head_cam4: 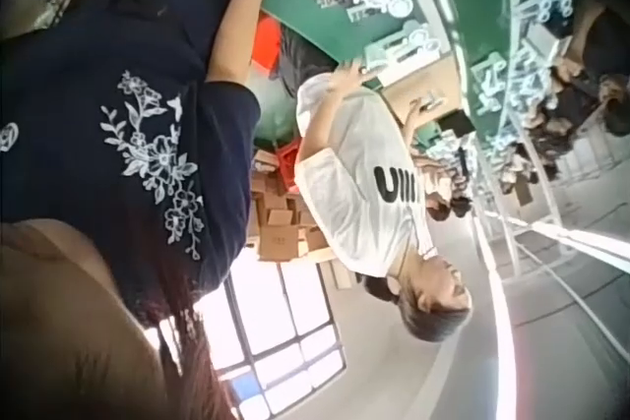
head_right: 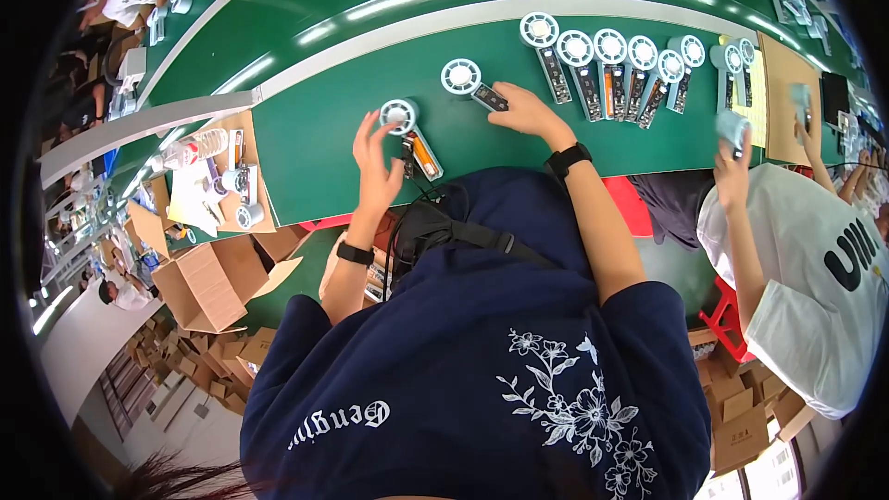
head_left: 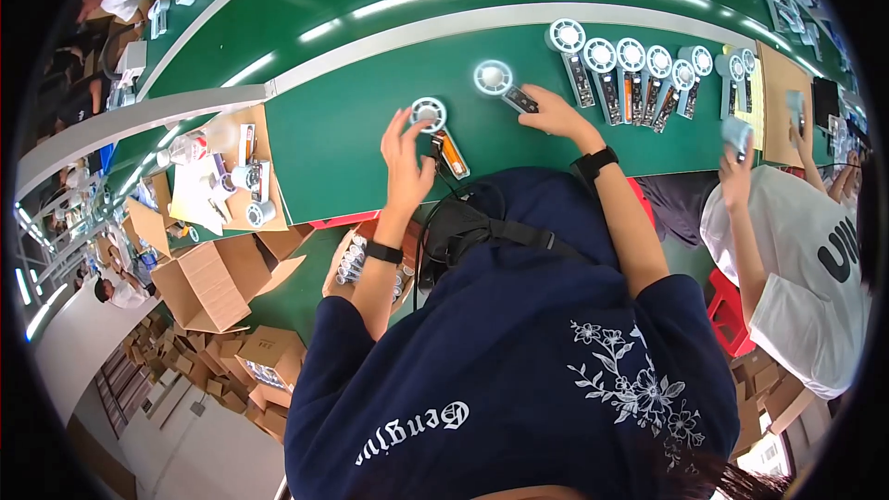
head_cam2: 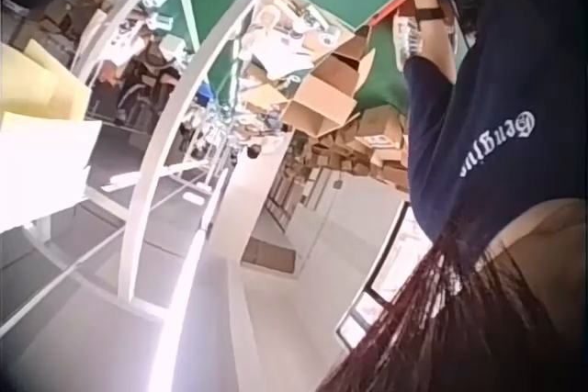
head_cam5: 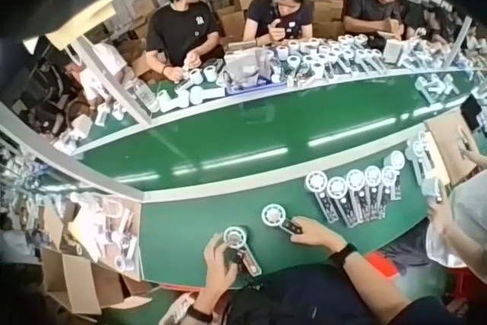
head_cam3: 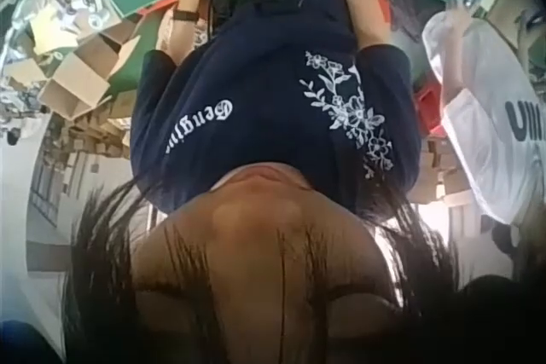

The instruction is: The person picks up two handheld fans, presses their buttons to test them, and sets them down. They then pick up and test several other fans on the table before returning to the original two fans to test them again.

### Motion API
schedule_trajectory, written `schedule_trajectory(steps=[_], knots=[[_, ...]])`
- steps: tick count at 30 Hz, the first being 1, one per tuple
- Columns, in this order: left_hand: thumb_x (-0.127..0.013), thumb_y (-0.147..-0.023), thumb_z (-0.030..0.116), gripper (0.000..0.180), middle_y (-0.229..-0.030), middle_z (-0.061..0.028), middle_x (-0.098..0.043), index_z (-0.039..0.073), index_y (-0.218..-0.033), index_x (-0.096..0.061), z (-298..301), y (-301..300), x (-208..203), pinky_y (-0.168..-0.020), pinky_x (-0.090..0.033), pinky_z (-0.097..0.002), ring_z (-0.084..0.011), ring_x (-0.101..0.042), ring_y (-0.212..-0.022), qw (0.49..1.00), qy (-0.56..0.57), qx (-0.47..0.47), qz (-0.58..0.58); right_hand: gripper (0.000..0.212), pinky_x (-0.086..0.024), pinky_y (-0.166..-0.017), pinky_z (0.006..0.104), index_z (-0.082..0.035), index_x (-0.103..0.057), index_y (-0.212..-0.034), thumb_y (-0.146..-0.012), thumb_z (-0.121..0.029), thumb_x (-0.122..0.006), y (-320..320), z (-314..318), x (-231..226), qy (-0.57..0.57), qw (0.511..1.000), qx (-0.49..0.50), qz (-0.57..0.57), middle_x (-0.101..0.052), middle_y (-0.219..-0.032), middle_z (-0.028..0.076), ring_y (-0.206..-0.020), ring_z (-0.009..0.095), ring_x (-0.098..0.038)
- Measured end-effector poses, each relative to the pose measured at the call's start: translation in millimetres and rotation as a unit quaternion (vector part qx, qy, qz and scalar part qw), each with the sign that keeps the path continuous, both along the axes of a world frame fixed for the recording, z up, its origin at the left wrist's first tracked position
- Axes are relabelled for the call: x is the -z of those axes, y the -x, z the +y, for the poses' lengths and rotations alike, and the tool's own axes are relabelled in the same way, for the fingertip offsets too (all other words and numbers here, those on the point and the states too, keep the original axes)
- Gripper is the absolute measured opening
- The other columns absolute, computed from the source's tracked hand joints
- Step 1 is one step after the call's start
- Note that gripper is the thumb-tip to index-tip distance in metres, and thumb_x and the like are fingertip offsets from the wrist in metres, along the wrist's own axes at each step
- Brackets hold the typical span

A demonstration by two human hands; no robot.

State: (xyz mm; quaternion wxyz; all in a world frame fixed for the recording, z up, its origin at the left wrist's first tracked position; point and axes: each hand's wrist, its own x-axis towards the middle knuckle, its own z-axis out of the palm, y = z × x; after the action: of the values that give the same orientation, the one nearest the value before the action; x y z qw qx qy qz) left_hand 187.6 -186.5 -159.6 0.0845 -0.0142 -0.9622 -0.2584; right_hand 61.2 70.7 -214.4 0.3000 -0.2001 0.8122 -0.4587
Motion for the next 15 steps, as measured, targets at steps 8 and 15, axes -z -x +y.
schedule_trajectory(steps=[8, 15], knots=[[-0.070, -0.076, 0.018, 0.041, -0.100, -0.0155, -0.061, -0.001, -0.109, -0.055, 20.2, -9.0, 44.2, -0.082, -0.046, -0.0377, -0.0316, -0.059, -0.093, 0.950, -0.204, -0.118, -0.202, 0.054, -0.046, -0.076, 0.0352, 0.005, -0.046, -0.118, -0.074, -0.022, -0.061, 2.3, 1.7, -0.5, -0.042, 0.998, -0.040, 0.038, -0.057, -0.104, 0.018, -0.088, 0.028, -0.057], [-0.073, -0.076, 0.025, 0.048, -0.087, -0.0137, -0.063, -0.003, -0.109, -0.052, 18.9, 23.4, 30.4, -0.073, -0.049, -0.0360, -0.0256, -0.063, -0.078, 0.938, -0.090, -0.037, -0.331, 0.048, -0.042, -0.048, 0.0272, 0.001, -0.040, -0.119, -0.081, -0.020, -0.060, -4.1, 10.5, -53.9, 0.093, 0.970, 0.063, -0.217, -0.059, -0.077, 0.008, -0.052, 0.014, -0.051]])
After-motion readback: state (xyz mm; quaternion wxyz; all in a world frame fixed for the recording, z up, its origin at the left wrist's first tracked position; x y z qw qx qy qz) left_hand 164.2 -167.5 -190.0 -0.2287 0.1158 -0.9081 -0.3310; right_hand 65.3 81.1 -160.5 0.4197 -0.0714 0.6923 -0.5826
